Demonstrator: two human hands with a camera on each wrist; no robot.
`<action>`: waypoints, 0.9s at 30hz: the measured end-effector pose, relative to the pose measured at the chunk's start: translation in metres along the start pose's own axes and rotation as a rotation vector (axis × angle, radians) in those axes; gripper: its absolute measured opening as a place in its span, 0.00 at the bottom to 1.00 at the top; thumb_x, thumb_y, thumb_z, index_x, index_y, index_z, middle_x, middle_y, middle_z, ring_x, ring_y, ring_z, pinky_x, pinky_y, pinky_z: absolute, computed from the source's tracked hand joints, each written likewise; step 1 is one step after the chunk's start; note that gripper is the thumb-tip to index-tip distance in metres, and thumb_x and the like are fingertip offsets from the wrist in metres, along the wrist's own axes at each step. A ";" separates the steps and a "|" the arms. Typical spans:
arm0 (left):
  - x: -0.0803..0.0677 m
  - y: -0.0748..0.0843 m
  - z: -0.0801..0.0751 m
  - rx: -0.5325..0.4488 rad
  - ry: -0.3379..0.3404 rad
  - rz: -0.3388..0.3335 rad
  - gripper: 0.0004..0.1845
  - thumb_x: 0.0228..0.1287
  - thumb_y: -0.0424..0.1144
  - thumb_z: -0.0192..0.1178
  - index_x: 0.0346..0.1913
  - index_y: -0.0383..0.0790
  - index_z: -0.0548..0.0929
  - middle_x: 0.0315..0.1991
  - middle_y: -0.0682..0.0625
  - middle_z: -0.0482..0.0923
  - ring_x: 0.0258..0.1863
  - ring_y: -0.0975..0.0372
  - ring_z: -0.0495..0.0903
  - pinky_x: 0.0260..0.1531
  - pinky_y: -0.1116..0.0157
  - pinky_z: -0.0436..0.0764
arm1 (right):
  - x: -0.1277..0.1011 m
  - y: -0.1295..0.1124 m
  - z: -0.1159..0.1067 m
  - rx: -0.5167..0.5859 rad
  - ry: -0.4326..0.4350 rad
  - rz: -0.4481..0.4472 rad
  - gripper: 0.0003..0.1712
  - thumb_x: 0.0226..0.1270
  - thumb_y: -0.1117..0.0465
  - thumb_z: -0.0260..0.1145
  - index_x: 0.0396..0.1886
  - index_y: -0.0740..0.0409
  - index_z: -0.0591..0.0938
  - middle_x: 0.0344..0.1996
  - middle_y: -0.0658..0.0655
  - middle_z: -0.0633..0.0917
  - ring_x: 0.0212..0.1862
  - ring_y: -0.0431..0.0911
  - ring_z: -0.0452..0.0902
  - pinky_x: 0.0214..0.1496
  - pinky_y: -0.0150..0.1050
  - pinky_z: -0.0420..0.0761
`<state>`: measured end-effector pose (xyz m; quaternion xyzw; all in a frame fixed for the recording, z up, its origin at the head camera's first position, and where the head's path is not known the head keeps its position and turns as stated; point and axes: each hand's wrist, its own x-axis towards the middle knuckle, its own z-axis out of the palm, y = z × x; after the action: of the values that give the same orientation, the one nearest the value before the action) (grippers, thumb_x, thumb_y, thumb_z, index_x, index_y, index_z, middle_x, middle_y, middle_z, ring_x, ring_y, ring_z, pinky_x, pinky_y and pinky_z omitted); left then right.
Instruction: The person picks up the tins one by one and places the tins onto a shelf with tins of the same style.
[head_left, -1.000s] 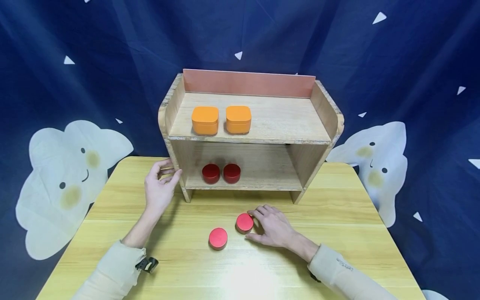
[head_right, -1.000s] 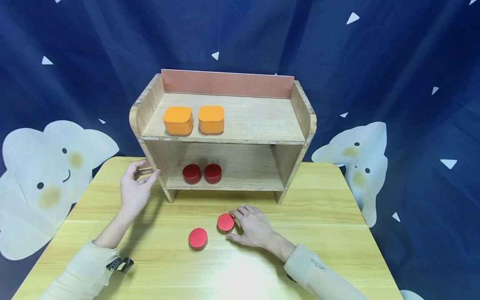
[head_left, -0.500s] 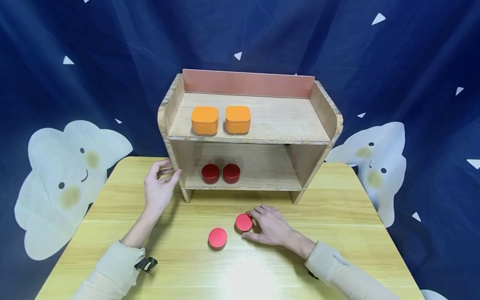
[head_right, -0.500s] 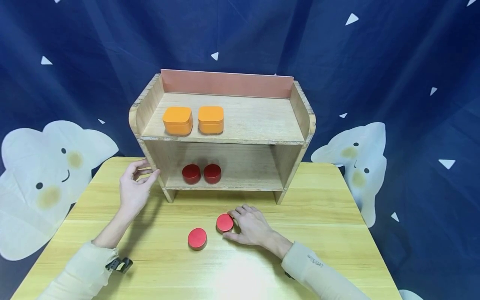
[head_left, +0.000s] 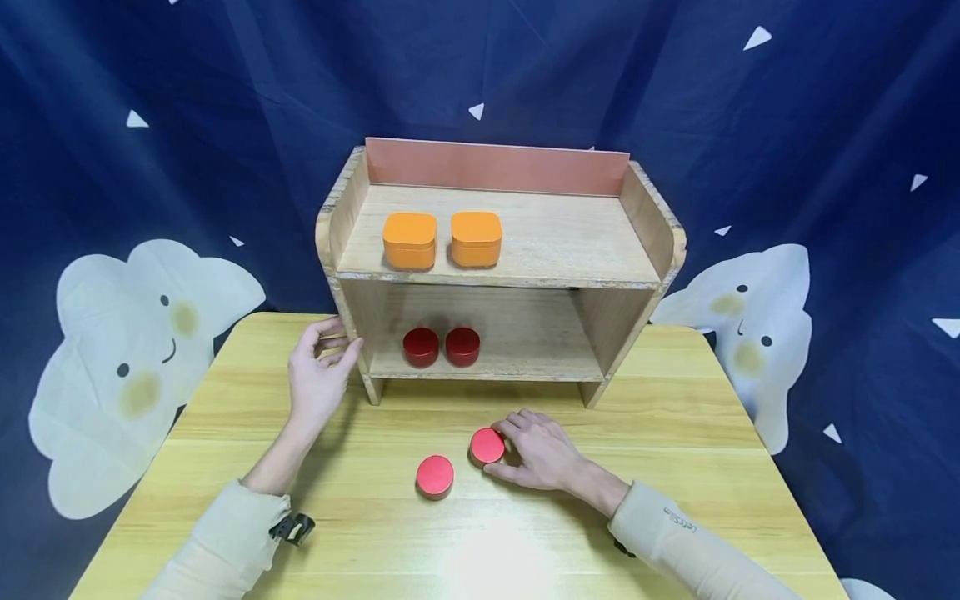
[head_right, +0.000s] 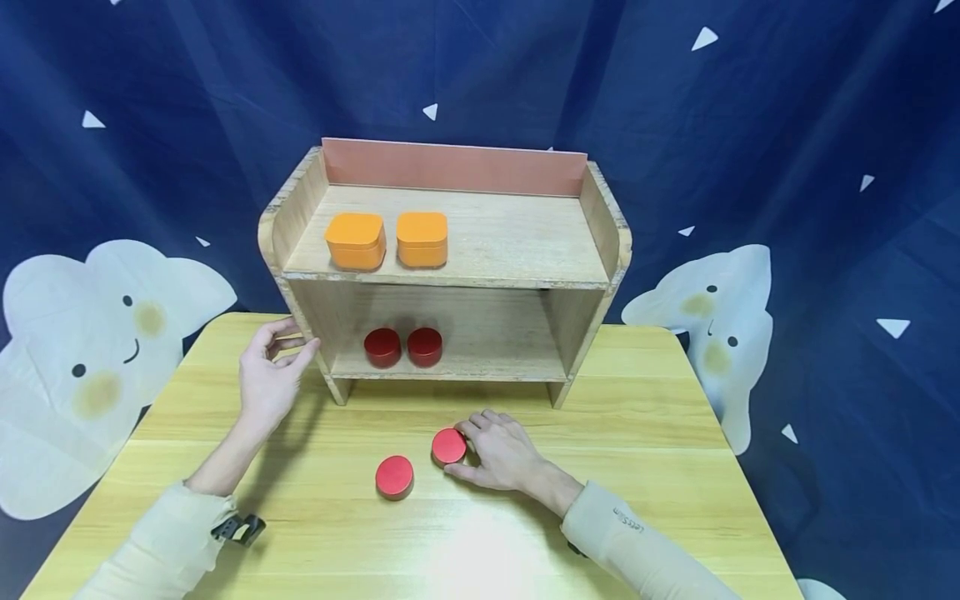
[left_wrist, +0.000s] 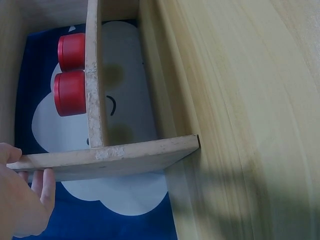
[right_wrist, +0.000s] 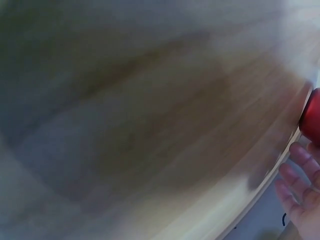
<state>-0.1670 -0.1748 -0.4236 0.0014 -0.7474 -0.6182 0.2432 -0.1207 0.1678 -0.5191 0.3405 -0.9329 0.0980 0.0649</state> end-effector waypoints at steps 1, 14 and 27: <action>0.000 0.000 0.000 0.000 0.000 0.001 0.19 0.65 0.24 0.68 0.58 0.25 0.80 0.46 0.65 0.79 0.42 0.75 0.82 0.41 0.82 0.86 | 0.000 0.000 0.000 -0.001 0.002 -0.002 0.34 0.64 0.31 0.70 0.57 0.50 0.85 0.48 0.49 0.89 0.51 0.43 0.84 0.66 0.46 0.87; 0.000 0.000 0.000 0.010 0.004 0.008 0.19 0.65 0.24 0.68 0.58 0.25 0.81 0.45 0.68 0.79 0.42 0.76 0.82 0.42 0.82 0.86 | -0.004 0.000 -0.001 -0.003 0.012 -0.008 0.34 0.64 0.30 0.70 0.56 0.49 0.85 0.47 0.49 0.89 0.51 0.43 0.84 0.65 0.46 0.88; 0.000 0.000 0.001 0.010 0.012 0.006 0.19 0.65 0.24 0.68 0.58 0.25 0.80 0.45 0.68 0.79 0.42 0.75 0.82 0.42 0.82 0.86 | -0.015 0.004 -0.006 0.012 0.071 0.002 0.33 0.60 0.33 0.75 0.55 0.50 0.86 0.46 0.49 0.90 0.49 0.44 0.85 0.62 0.46 0.89</action>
<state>-0.1673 -0.1739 -0.4237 0.0042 -0.7490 -0.6138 0.2494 -0.1120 0.1813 -0.5164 0.3364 -0.9297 0.1155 0.0958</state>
